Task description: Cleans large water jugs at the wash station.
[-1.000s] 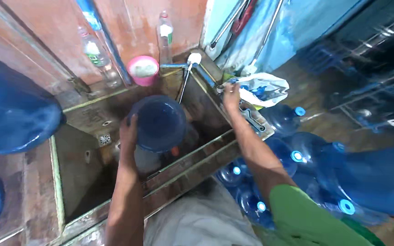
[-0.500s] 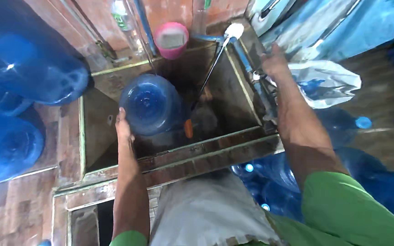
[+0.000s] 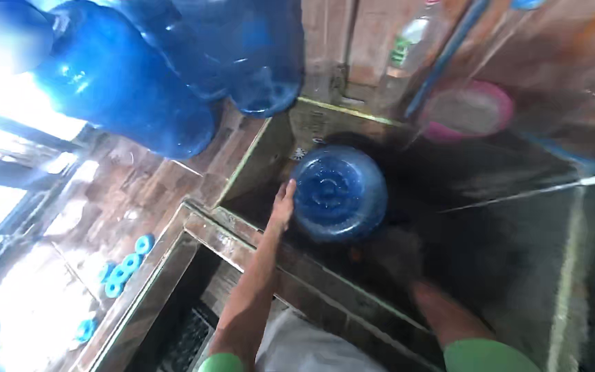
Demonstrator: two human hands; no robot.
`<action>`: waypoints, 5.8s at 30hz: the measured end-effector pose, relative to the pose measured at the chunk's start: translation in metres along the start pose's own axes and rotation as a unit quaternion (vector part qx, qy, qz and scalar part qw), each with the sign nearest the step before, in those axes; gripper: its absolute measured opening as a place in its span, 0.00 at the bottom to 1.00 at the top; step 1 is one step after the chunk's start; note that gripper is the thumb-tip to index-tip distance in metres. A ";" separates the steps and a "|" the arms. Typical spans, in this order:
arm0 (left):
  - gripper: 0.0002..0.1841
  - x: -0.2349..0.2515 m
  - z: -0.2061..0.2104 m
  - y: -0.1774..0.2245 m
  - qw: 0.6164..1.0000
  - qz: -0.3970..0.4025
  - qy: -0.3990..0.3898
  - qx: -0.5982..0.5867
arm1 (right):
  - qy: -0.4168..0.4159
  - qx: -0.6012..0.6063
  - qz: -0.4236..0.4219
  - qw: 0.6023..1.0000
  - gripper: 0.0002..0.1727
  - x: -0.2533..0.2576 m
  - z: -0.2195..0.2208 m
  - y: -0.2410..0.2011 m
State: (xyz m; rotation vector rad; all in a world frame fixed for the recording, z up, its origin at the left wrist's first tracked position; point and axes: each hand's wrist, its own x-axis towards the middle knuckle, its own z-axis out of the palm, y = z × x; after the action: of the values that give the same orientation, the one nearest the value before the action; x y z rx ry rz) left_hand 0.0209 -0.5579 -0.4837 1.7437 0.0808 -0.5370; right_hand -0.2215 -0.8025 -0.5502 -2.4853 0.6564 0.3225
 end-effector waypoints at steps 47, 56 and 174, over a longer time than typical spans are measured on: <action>0.40 0.032 0.080 0.129 0.831 0.266 -0.211 0.442 | 0.008 -0.012 -0.104 0.994 0.34 0.004 -0.213 -0.133; 0.44 0.078 0.088 0.145 0.813 0.267 -0.182 0.485 | 0.126 0.312 -0.043 0.941 0.39 -0.032 -0.145 -0.076; 0.27 0.019 0.165 0.126 0.619 0.573 -0.271 0.464 | 0.256 0.646 0.112 0.711 0.56 -0.043 -0.050 -0.106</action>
State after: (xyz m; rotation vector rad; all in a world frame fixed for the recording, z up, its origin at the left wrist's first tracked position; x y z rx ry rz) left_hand 0.0300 -0.7489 -0.4003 2.0118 -1.9458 -0.0431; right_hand -0.1994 -0.7364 -0.4466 -1.0723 0.9390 -0.6168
